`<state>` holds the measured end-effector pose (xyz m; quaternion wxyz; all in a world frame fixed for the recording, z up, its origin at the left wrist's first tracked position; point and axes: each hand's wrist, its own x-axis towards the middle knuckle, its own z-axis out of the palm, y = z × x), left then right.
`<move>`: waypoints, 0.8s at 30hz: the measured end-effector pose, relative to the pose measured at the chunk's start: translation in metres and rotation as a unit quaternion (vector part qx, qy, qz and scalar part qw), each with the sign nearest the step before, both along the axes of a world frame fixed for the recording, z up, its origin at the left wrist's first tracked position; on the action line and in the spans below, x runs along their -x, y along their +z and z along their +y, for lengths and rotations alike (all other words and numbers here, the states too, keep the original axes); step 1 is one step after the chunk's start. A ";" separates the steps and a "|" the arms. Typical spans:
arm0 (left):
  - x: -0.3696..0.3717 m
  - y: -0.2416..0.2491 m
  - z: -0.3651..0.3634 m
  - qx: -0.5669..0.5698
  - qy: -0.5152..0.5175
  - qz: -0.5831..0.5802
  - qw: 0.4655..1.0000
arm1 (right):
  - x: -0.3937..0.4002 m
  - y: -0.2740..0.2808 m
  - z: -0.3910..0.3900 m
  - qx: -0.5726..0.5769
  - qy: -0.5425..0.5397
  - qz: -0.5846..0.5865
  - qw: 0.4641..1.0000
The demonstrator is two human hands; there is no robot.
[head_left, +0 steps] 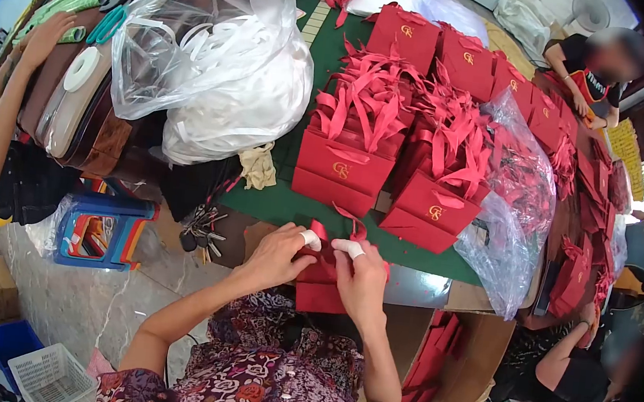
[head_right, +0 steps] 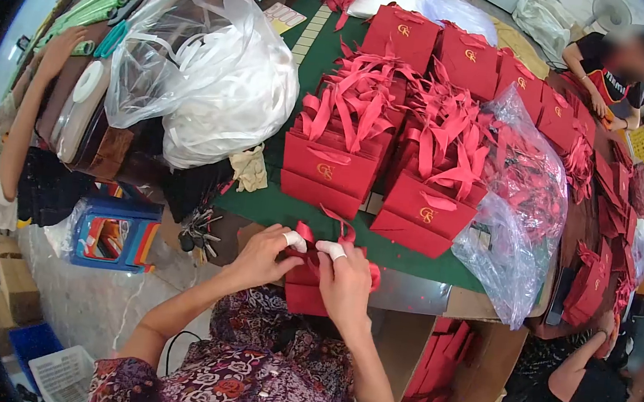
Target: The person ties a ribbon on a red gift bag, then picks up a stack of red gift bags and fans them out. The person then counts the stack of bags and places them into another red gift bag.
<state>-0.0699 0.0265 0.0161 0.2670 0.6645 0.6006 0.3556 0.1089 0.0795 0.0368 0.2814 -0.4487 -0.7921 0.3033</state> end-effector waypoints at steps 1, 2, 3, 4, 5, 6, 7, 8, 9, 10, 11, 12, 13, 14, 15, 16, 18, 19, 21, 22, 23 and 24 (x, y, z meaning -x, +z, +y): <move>-0.003 0.001 -0.001 0.002 0.003 0.025 1.000 | 0.000 0.004 0.006 -0.008 0.029 0.007 1.000; -0.005 0.002 -0.003 0.004 0.005 0.051 0.999 | -0.001 0.007 0.010 -0.017 0.058 0.013 0.998; -0.008 0.002 -0.004 0.003 0.004 0.051 0.999 | -0.004 0.004 0.014 -0.010 0.092 -0.042 0.995; -0.010 0.001 -0.005 -0.030 0.004 0.056 0.998 | -0.006 0.003 0.017 -0.011 0.090 -0.043 0.995; -0.012 -0.001 -0.006 -0.063 0.005 0.062 0.996 | -0.006 0.003 0.020 -0.005 0.110 -0.072 0.991; -0.013 -0.003 -0.007 -0.064 0.005 0.063 0.996 | -0.007 0.003 0.023 0.002 0.130 -0.101 0.986; -0.014 -0.006 -0.009 -0.099 -0.002 0.094 0.991 | -0.009 0.003 0.027 0.001 0.130 -0.100 0.986; -0.014 -0.007 -0.010 -0.134 -0.009 0.125 0.983 | -0.012 0.003 0.032 0.052 0.155 -0.103 0.981; -0.015 -0.006 -0.010 -0.134 -0.010 0.125 0.983 | -0.015 0.003 0.036 0.102 0.178 -0.105 0.973; -0.015 -0.004 -0.011 -0.148 -0.022 0.144 0.978 | -0.017 0.004 0.041 0.102 0.177 -0.106 0.973; -0.016 -0.003 -0.012 -0.160 -0.035 0.162 0.973 | -0.018 0.004 0.047 0.152 0.203 -0.094 0.963; -0.016 -0.003 -0.011 -0.161 -0.036 0.161 0.973 | -0.019 0.004 0.052 0.200 0.229 -0.083 0.949; -0.016 -0.002 -0.009 -0.172 -0.047 0.149 0.973 | -0.021 0.000 0.058 0.247 0.235 -0.065 0.938; -0.016 -0.002 -0.008 -0.183 -0.057 0.136 0.972 | -0.021 0.000 0.062 0.246 0.234 -0.065 0.938; -0.015 -0.002 -0.007 -0.184 -0.058 0.136 0.972 | -0.022 0.000 0.066 0.306 0.224 -0.077 0.922; -0.015 -0.003 -0.007 -0.182 -0.066 0.133 0.972 | -0.022 0.000 0.068 0.364 0.214 -0.089 0.902; -0.016 -0.005 -0.007 -0.180 -0.075 0.129 0.972 | -0.023 -0.003 0.067 0.359 0.208 -0.076 0.907; -0.017 -0.007 -0.007 -0.175 -0.062 0.127 0.974 | -0.023 -0.006 0.066 0.354 0.203 -0.062 0.911; -0.017 -0.006 -0.007 -0.170 -0.051 0.125 0.976 | -0.020 -0.014 0.063 0.355 0.185 -0.055 0.915; -0.017 -0.003 -0.006 -0.160 -0.054 0.113 0.979 | -0.019 -0.016 0.060 0.356 0.166 -0.048 0.918; -0.017 0.000 -0.006 -0.151 -0.057 0.102 0.982 | -0.019 -0.017 0.057 0.356 0.166 -0.049 0.919; -0.018 0.001 -0.005 -0.151 -0.057 0.102 0.982 | -0.016 -0.013 0.052 0.320 0.132 -0.049 0.937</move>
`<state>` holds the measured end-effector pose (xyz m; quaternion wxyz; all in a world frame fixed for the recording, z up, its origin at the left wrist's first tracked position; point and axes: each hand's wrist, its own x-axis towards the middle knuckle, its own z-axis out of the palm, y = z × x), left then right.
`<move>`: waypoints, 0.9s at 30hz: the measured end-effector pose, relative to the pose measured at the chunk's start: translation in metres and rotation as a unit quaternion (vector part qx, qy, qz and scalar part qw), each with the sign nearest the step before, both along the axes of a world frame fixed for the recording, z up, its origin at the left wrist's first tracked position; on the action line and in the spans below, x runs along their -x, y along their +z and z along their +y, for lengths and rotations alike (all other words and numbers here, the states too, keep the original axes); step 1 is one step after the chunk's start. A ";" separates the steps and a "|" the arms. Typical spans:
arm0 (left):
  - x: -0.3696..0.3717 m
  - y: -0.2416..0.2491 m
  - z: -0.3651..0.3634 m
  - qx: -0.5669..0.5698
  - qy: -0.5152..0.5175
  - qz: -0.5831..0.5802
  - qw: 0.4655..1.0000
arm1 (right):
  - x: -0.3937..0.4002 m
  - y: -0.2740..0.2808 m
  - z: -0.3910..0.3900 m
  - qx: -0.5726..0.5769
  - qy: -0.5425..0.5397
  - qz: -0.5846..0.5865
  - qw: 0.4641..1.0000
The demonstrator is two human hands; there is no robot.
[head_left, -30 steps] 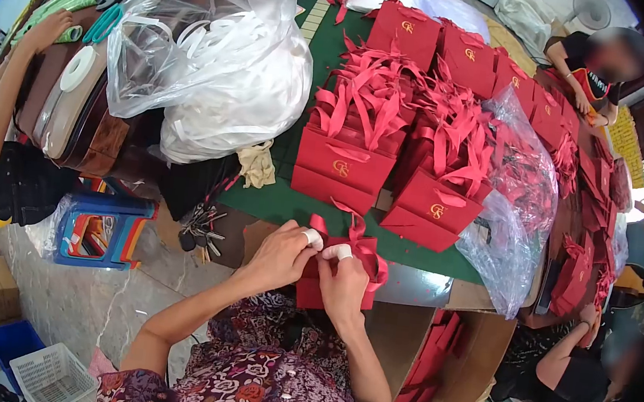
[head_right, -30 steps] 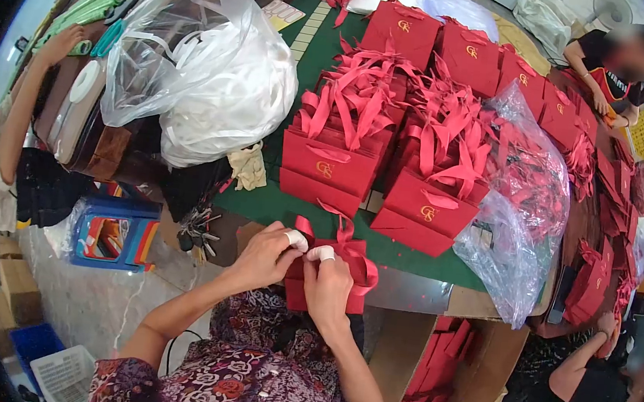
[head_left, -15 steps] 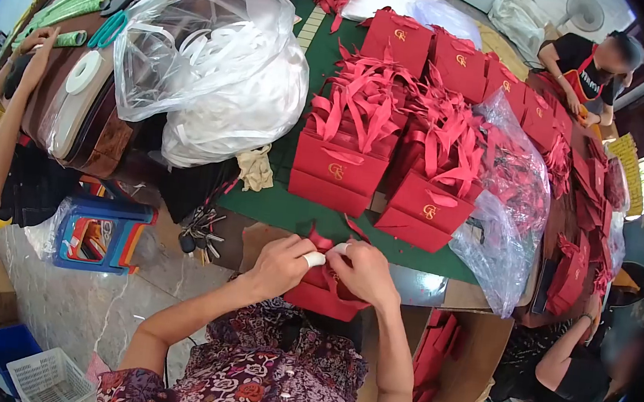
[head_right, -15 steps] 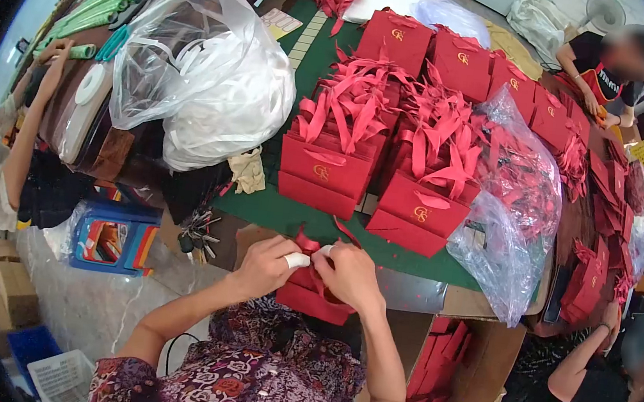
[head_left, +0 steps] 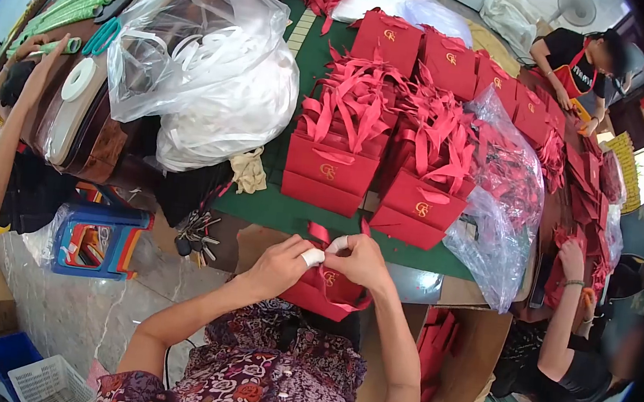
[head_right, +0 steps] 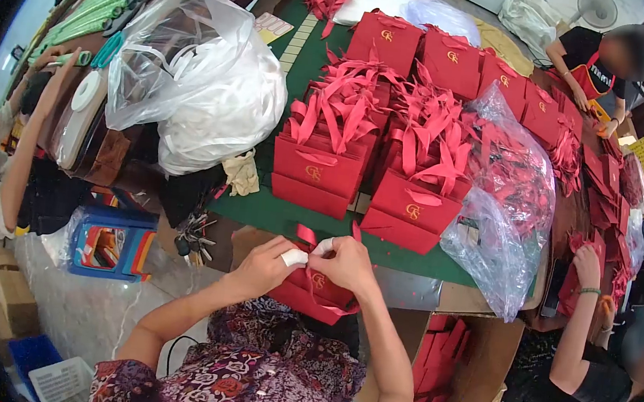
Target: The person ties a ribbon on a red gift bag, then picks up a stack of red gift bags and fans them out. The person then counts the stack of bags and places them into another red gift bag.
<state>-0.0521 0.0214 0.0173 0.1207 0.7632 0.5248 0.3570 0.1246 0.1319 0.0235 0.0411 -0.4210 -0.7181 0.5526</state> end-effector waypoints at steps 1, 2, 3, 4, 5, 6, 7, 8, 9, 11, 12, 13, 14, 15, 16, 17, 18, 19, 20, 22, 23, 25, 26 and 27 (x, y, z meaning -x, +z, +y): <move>-0.002 0.001 0.001 0.030 0.020 -0.006 0.999 | 0.003 0.002 -0.004 -0.041 -0.031 -0.006 0.999; -0.002 0.002 0.001 0.061 0.041 -0.011 0.997 | 0.007 0.000 -0.009 -0.042 -0.029 -0.005 0.999; -0.001 0.004 0.002 0.060 0.042 -0.011 0.997 | 0.010 -0.002 -0.013 -0.071 -0.073 0.015 0.995; 0.002 0.006 0.004 0.074 0.043 -0.019 0.996 | 0.011 -0.005 -0.016 -0.100 -0.116 0.036 0.988; 0.003 0.007 0.006 0.089 0.042 -0.027 0.995 | 0.011 -0.014 -0.015 -0.102 -0.116 0.035 0.987; 0.004 0.001 0.005 0.088 0.042 -0.027 0.995 | 0.013 -0.021 -0.014 -0.056 -0.177 0.088 0.979; 0.003 -0.009 0.003 0.066 0.056 -0.042 0.995 | 0.013 -0.027 -0.013 -0.010 -0.235 0.140 0.962; 0.004 -0.016 0.002 0.043 0.070 -0.057 0.995 | 0.007 -0.030 -0.009 0.015 -0.229 0.157 0.961; 0.004 -0.011 0.004 0.042 0.069 -0.056 0.995 | 0.008 -0.021 -0.009 0.019 -0.218 0.146 0.965; 0.005 0.001 0.010 0.157 0.076 -0.128 0.976 | 0.009 -0.017 -0.012 0.024 -0.209 0.135 0.968; 0.003 0.003 0.014 0.156 0.075 -0.129 0.976 | 0.009 -0.021 -0.013 0.014 -0.207 0.149 0.967; 0.000 0.004 0.018 0.158 0.097 -0.125 0.975 | 0.008 -0.024 -0.013 0.003 -0.203 0.163 0.965; -0.002 0.005 0.020 0.159 0.120 -0.120 0.973 | 0.006 -0.025 -0.015 0.001 -0.201 0.163 0.966; -0.004 -0.002 0.023 0.157 0.121 -0.121 0.973 | 0.004 -0.025 -0.016 -0.013 -0.204 0.188 0.961; -0.005 -0.012 0.026 0.125 0.130 -0.087 0.980 | 0.006 -0.021 -0.016 -0.027 -0.207 0.213 0.954; -0.006 -0.021 0.027 0.093 0.137 -0.053 0.985 | 0.001 -0.012 -0.015 -0.073 -0.223 0.169 0.957; -0.006 -0.019 0.028 0.092 0.137 -0.054 0.985 | -0.004 -0.006 -0.013 -0.097 -0.264 0.153 0.947; -0.007 -0.015 0.028 0.115 0.144 -0.076 0.980 | -0.011 -0.004 -0.010 -0.145 -0.265 0.108 0.947; -0.007 -0.013 0.028 0.137 0.151 -0.097 0.974 | -0.017 -0.002 -0.009 -0.193 -0.265 0.062 0.943; -0.007 -0.013 0.028 0.136 0.146 -0.098 0.975 | -0.019 0.000 -0.009 -0.180 -0.250 0.025 0.951; -0.007 -0.013 0.029 0.136 0.142 -0.096 0.976 | -0.020 0.000 -0.009 -0.166 -0.235 -0.010 0.958; -0.009 -0.013 0.029 0.131 0.144 -0.096 0.976 | -0.014 -0.001 -0.014 -0.215 -0.205 -0.034 0.954; -0.009 -0.013 0.029 0.126 0.149 -0.096 0.976 | -0.010 -0.003 -0.017 -0.263 -0.172 -0.056 0.948; -0.010 -0.012 0.030 0.125 0.151 -0.094 0.976 | -0.009 -0.006 -0.020 -0.302 -0.155 -0.053 0.939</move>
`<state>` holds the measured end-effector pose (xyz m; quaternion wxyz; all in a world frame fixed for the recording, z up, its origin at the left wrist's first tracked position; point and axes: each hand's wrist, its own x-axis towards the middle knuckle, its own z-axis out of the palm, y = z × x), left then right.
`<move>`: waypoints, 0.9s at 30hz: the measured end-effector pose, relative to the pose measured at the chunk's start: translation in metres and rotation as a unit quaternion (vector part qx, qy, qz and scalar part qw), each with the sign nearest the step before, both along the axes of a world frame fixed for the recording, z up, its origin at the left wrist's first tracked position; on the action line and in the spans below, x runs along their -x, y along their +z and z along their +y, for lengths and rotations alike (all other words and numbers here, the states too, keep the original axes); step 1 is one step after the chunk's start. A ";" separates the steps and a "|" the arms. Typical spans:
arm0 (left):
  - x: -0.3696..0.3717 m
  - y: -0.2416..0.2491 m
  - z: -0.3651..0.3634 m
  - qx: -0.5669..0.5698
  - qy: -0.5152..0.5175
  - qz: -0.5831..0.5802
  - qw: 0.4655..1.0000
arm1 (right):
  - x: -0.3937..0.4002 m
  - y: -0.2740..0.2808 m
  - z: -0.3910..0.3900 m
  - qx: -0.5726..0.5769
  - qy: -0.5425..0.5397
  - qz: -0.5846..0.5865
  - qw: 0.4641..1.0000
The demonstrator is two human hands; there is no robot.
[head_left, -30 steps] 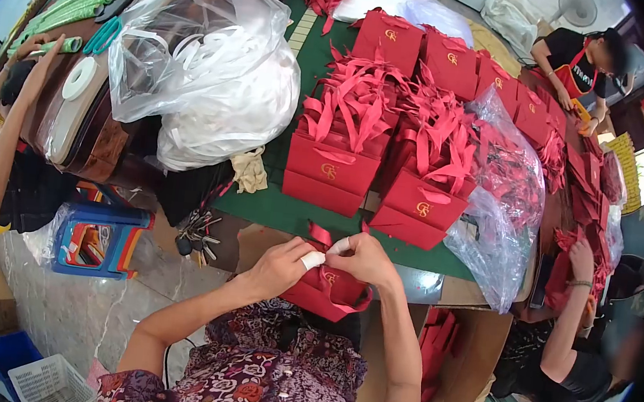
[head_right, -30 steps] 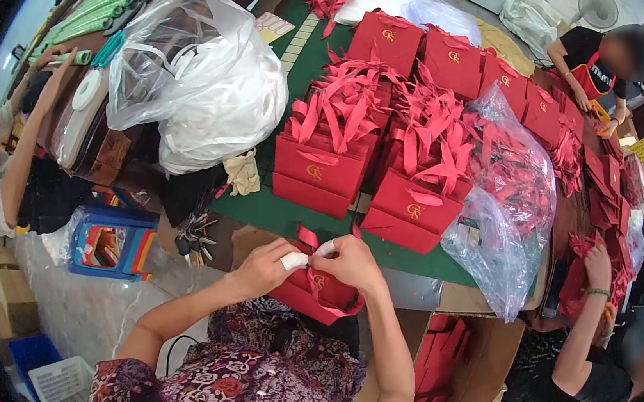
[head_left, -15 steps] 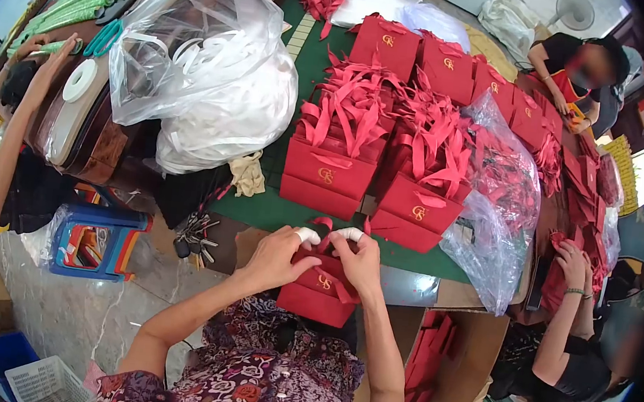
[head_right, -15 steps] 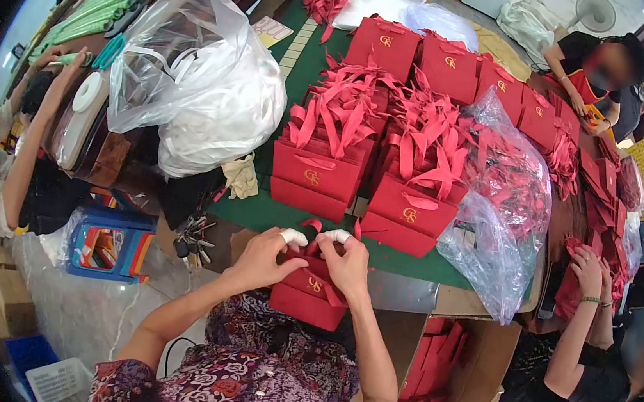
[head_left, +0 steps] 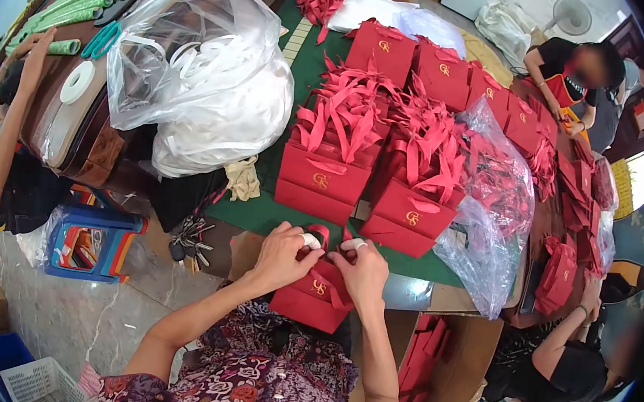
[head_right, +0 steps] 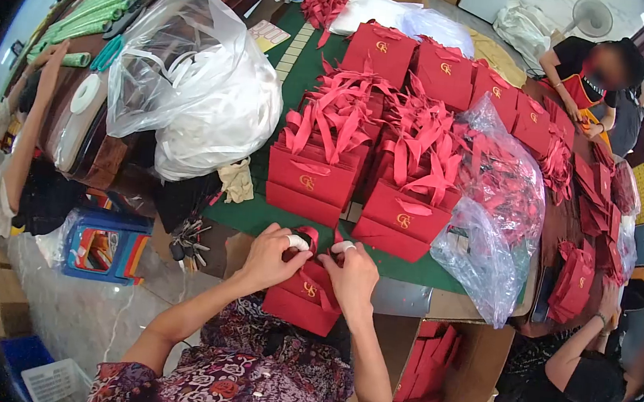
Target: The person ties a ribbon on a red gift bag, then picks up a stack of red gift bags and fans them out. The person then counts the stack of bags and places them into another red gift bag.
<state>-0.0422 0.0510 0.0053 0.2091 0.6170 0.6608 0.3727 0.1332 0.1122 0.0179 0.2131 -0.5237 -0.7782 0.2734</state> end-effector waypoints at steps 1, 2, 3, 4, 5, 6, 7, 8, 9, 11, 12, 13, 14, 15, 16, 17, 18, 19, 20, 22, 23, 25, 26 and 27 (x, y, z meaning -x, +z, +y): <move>-0.001 0.002 0.000 -0.008 -0.003 0.011 1.000 | -0.001 -0.007 -0.001 0.000 0.001 0.002 1.000; -0.002 0.003 0.001 -0.016 -0.008 0.022 1.000 | -0.004 -0.015 0.000 -0.029 0.020 0.001 0.999; -0.002 0.004 0.001 -0.016 -0.008 0.022 1.000 | -0.004 -0.015 0.001 -0.058 0.039 0.000 0.998; -0.003 0.004 0.001 -0.025 -0.016 0.022 0.999 | -0.005 -0.013 0.001 -0.059 0.038 0.000 0.998; -0.004 0.004 0.001 -0.033 -0.025 0.023 0.999 | -0.007 -0.011 0.000 0.010 0.008 0.061 0.998; -0.005 0.005 0.002 -0.034 -0.026 0.022 0.999 | -0.007 -0.005 -0.001 0.079 -0.023 0.122 0.989; -0.007 0.006 0.002 -0.027 -0.036 0.021 0.999 | -0.007 -0.001 -0.002 0.078 -0.024 0.121 0.989; -0.009 0.007 0.002 -0.020 -0.047 0.020 0.999 | -0.007 0.004 -0.004 0.118 -0.016 0.166 0.979; -0.010 0.008 0.002 -0.020 -0.049 0.020 0.998 | -0.007 0.006 -0.005 0.157 -0.008 0.211 0.965; -0.012 0.010 0.003 -0.022 -0.056 0.014 0.998 | -0.009 -0.002 -0.007 0.157 0.002 0.233 0.960; -0.012 0.010 0.003 -0.023 -0.056 0.014 0.998 | -0.009 -0.005 -0.007 0.157 0.015 0.255 0.954; -0.012 0.009 0.003 -0.024 -0.059 0.018 0.998 | -0.010 -0.006 -0.007 0.157 0.015 0.255 0.954; -0.012 0.008 0.003 -0.025 -0.062 0.023 0.998 | -0.011 -0.006 -0.007 0.165 0.016 0.252 0.953; -0.012 0.008 0.003 -0.026 -0.061 0.023 0.998 | -0.011 -0.006 -0.007 0.174 0.016 0.249 0.953; -0.011 0.008 0.002 -0.028 -0.068 0.025 0.997 | -0.011 -0.006 -0.006 0.173 0.017 0.250 0.953; -0.012 0.007 0.002 -0.031 -0.074 0.026 0.996 | -0.012 -0.005 -0.006 0.187 0.019 0.245 0.951; -0.012 0.007 0.003 -0.032 -0.075 0.027 0.996 | -0.012 -0.004 -0.006 0.202 0.021 0.240 0.949; -0.012 0.006 0.003 -0.035 -0.077 0.028 0.996 | -0.012 -0.003 -0.005 0.201 0.021 0.241 0.949; -0.012 0.006 0.003 -0.038 -0.079 0.030 0.996 | -0.012 -0.002 -0.005 0.212 0.020 0.234 0.949; -0.011 0.001 0.003 -0.048 -0.084 0.010 0.995 | -0.014 -0.001 -0.005 0.222 0.019 0.227 0.948; -0.010 0.000 0.002 -0.057 -0.090 -0.010 0.994 | -0.015 0.000 -0.005 0.212 0.011 0.252 0.944; -0.011 0.009 -0.004 -0.066 -0.041 -0.066 0.995 | -0.019 0.000 -0.004 0.201 0.003 0.277 0.940; -0.011 0.012 -0.007 -0.073 0.008 -0.122 0.990 | -0.024 -0.002 -0.003 0.211 -0.018 0.301 0.930; -0.010 0.008 -0.012 -0.075 0.005 -0.123 0.990 | -0.028 -0.003 -0.003 0.221 -0.038 0.325 0.919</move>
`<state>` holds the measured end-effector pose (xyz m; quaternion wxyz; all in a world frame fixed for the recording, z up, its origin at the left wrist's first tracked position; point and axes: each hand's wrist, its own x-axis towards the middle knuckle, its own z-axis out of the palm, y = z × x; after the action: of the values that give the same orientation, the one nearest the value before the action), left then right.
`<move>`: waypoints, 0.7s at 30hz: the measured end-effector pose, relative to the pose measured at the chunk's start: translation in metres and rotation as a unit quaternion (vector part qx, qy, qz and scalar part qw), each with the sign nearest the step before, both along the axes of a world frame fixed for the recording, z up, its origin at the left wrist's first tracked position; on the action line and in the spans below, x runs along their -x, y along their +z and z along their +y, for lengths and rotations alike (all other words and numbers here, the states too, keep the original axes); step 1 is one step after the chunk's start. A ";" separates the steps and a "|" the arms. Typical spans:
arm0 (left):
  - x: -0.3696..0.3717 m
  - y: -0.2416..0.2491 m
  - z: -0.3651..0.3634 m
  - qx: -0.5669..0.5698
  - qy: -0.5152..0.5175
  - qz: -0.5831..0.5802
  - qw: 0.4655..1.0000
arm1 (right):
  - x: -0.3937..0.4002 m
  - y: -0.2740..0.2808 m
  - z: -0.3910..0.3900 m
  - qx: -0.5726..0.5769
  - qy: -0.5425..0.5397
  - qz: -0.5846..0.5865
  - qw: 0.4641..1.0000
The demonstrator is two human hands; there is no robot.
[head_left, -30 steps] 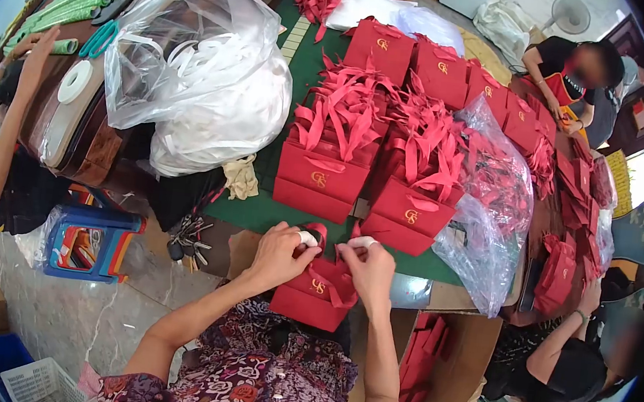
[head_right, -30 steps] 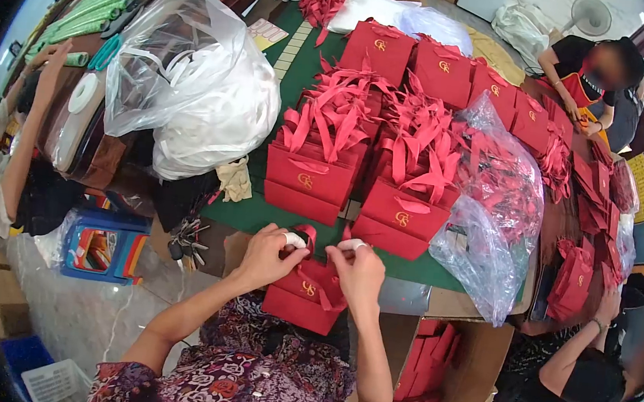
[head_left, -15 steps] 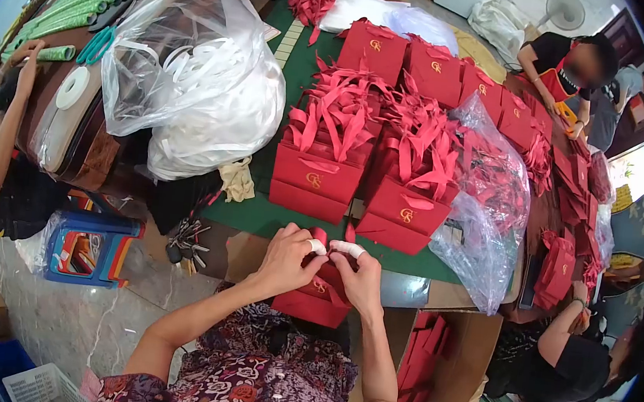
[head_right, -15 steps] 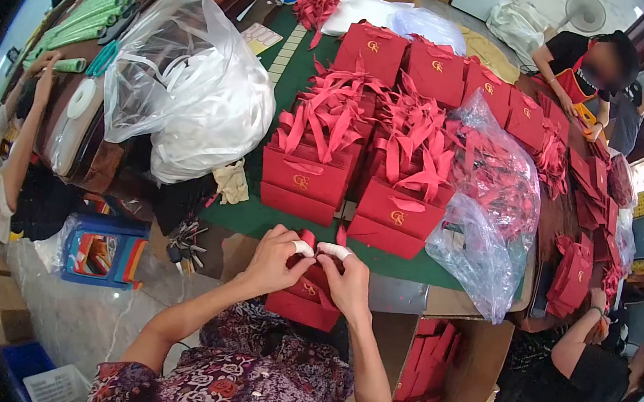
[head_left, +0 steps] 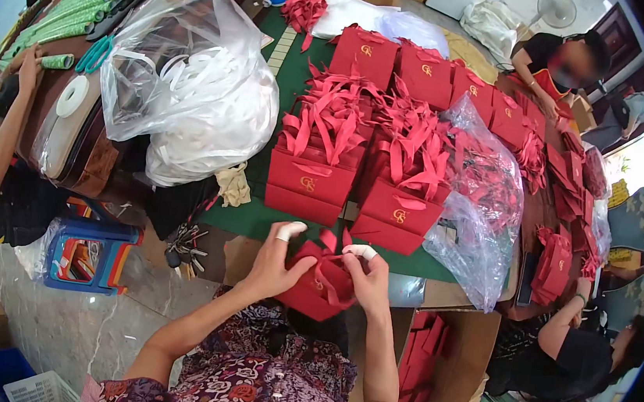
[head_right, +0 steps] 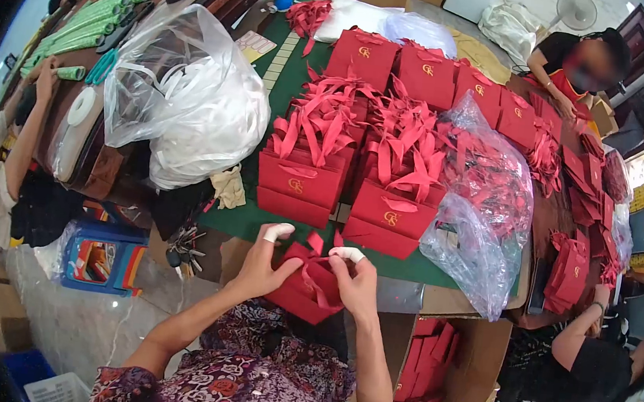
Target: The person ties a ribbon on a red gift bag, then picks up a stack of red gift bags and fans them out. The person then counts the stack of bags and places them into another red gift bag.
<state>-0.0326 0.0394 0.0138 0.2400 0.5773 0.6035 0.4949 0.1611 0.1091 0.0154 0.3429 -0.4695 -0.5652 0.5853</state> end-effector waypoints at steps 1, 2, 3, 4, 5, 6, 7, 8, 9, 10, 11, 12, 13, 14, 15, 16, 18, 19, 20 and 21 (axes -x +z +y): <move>0.004 -0.008 -0.006 0.070 -0.023 -0.034 0.997 | -0.001 0.003 0.001 0.018 -0.012 0.030 0.999; 0.007 -0.014 -0.009 0.139 -0.046 -0.067 0.987 | -0.001 0.004 0.002 0.015 -0.014 0.030 0.999; 0.008 -0.016 -0.010 0.118 -0.103 -0.098 0.983 | 0.000 0.004 0.002 0.021 -0.021 0.037 0.999; 0.008 -0.016 -0.013 0.115 -0.104 -0.097 0.983 | 0.001 0.004 0.002 0.027 -0.028 0.043 0.998; 0.006 -0.015 -0.018 0.168 -0.119 -0.101 0.973 | 0.002 0.004 0.003 0.024 -0.028 0.044 0.998; 0.006 -0.011 -0.021 0.220 -0.133 -0.104 0.961 | 0.003 0.004 0.004 0.020 -0.036 0.041 0.998; 0.006 -0.005 -0.024 0.204 -0.143 -0.133 0.959 | 0.004 0.004 0.006 0.017 -0.044 0.039 0.998; 0.007 0.002 -0.029 0.201 -0.145 -0.132 0.960 | 0.003 0.004 0.012 0.013 -0.046 0.040 0.998; 0.009 0.009 -0.034 0.210 -0.157 -0.111 0.959 | 0.002 0.007 0.023 -0.056 -0.090 0.041 0.994; 0.011 0.012 -0.040 0.218 -0.168 -0.089 0.957 | 0.000 0.011 0.032 -0.123 -0.134 0.044 0.982; 0.010 0.010 -0.045 0.192 -0.164 -0.092 0.963 | -0.006 0.018 0.035 -0.074 -0.132 0.028 0.988; 0.011 0.014 -0.048 0.188 -0.164 -0.089 0.964 | -0.004 0.016 0.035 -0.078 -0.132 0.032 0.988; 0.012 0.020 -0.049 0.194 -0.165 -0.083 0.963 | -0.002 0.012 0.036 -0.088 -0.129 0.031 0.987; 0.013 0.024 -0.049 0.199 -0.164 -0.077 0.963 | -0.001 0.009 0.038 -0.100 -0.125 0.031 0.987; 0.014 0.022 -0.049 0.211 -0.159 -0.085 0.961 | -0.001 0.010 0.037 -0.087 -0.114 0.015 0.990; 0.016 0.022 -0.048 0.203 -0.157 -0.083 0.963 | -0.001 0.010 0.038 -0.096 -0.111 0.018 0.989; 0.020 0.027 -0.046 0.179 -0.158 -0.231 0.943 | -0.001 0.012 0.038 -0.081 -0.115 0.064 0.988; 0.025 0.032 -0.041 0.174 -0.158 -0.227 0.945 | -0.006 0.019 0.034 -0.047 -0.108 0.035 0.992; 0.031 0.038 -0.032 0.179 -0.120 -0.243 0.946 | -0.005 0.020 0.032 -0.053 -0.107 0.038 0.992; 0.037 0.046 -0.022 0.184 -0.082 -0.260 0.944 | -0.003 0.020 0.030 -0.064 -0.136 0.051 0.987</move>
<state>-0.0694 0.0170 0.0602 0.5308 0.4217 0.5511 0.4865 0.1637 0.1386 0.0353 0.4770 -0.4889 -0.5143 0.5186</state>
